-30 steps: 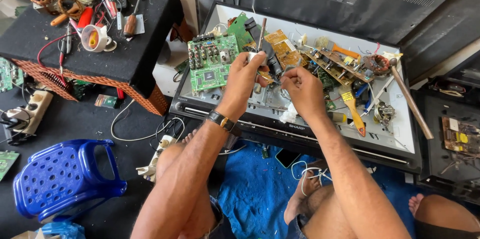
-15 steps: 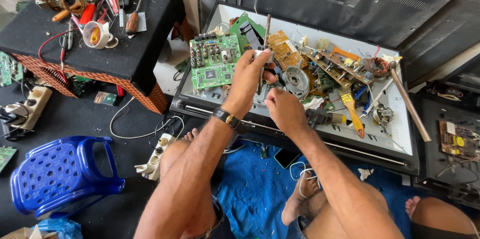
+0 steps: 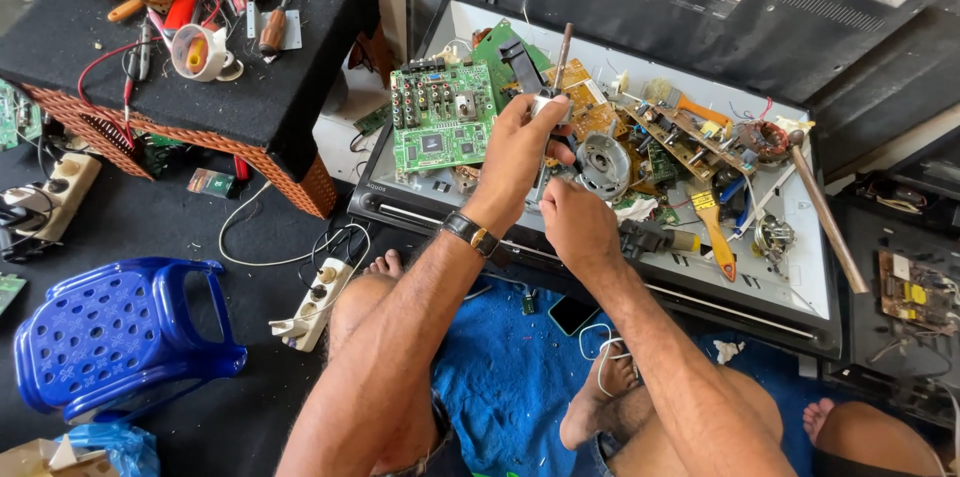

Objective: Disassembling an electronic device to remove the motor and circuit boards using a screwdriver.

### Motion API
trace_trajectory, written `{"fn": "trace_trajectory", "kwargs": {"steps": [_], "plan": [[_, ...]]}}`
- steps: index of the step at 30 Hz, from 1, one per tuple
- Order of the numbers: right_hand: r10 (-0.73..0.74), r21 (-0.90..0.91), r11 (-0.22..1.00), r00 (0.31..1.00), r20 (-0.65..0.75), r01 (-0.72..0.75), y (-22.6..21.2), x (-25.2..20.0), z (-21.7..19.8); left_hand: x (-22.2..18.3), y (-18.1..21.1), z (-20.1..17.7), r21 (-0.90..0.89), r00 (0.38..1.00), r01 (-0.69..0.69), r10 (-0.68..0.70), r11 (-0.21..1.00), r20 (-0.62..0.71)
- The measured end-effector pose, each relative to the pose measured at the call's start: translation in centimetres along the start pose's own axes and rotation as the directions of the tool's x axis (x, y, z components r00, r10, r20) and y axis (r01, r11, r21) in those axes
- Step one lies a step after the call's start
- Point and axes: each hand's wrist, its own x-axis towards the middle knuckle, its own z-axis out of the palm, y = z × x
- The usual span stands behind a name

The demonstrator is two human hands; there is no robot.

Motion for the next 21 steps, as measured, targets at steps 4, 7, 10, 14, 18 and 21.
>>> {"fn": "trace_trajectory", "kwargs": {"steps": [4, 7, 10, 14, 18, 21], "plan": [[0.001, 0.027, 1.0, 1.0, 0.01, -0.001, 0.0, -0.5, 0.4, -0.3, 0.2, 0.2, 0.005, 1.0, 0.006, -0.006, 1.0, 0.0], [0.002, 0.037, 0.999, 1.0, 0.005, -0.002, 0.2, -0.3, 0.5, -0.3, 0.2, 0.2, -0.02, 0.999, -0.035, 0.035, 0.999, 0.008], [0.007, 0.013, 1.0, 1.0, -0.024, -0.006, 0.3, -0.3, 0.5, -0.4, 0.1, 0.2, -0.023, 0.999, -0.038, 0.038, 0.999, 0.008], [-0.008, 0.002, 1.0, 0.999, -0.048, 0.008, 0.2, -0.3, 0.8, -0.3, 0.1, 0.2, -0.026, 0.999, -0.044, 0.044, 0.999, 0.004], [-0.044, -0.003, 0.999, 0.996, -0.079, 0.044, -0.1, -0.7, 0.8, -0.4, 0.1, 0.3, -0.031, 0.999, -0.043, 0.043, 0.999, -0.004], [-0.066, -0.014, 0.998, 0.991, -0.115, 0.065, 0.3, -0.5, 1.8, -0.4, 0.0, 0.3, -0.031, 0.999, -0.044, 0.044, 0.999, -0.006]]}}
